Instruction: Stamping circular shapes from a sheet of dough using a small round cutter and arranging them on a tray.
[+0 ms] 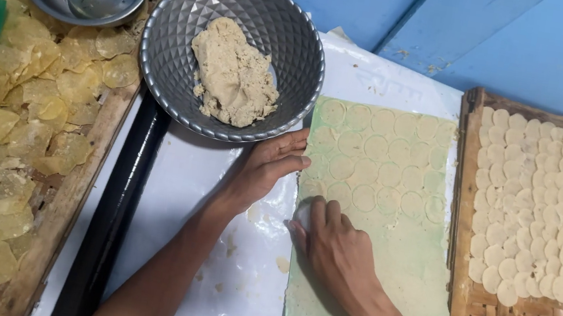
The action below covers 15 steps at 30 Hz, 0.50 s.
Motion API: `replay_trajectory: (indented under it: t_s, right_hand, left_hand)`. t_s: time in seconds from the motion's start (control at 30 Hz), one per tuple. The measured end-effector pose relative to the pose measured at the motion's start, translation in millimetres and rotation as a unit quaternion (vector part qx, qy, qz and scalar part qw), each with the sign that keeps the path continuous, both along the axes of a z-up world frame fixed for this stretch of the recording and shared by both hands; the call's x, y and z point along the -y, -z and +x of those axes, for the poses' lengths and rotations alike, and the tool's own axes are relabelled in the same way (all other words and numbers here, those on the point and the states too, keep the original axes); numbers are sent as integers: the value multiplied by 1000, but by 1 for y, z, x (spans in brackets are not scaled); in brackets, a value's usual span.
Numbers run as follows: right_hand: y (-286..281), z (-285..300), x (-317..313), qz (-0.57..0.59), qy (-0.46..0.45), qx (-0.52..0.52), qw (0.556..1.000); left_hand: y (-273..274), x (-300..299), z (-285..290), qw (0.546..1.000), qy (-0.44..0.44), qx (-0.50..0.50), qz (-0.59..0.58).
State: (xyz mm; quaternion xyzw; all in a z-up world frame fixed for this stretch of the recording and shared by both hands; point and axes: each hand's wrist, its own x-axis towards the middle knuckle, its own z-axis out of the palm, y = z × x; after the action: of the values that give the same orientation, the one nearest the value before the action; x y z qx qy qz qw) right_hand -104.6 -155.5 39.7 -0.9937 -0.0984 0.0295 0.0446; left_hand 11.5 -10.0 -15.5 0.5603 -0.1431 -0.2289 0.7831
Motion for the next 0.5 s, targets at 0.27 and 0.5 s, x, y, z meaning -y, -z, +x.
replay_trajectory:
  t_s: [0.27, 0.5]
  right_hand:
    - [2, 7, 12, -34, -86, 19, 996]
    - [3, 5, 11, -13, -67, 11, 998]
  left_hand:
    - [16, 1, 6, 999, 11, -24, -29]
    - [11, -1, 4, 999, 24, -25, -32]
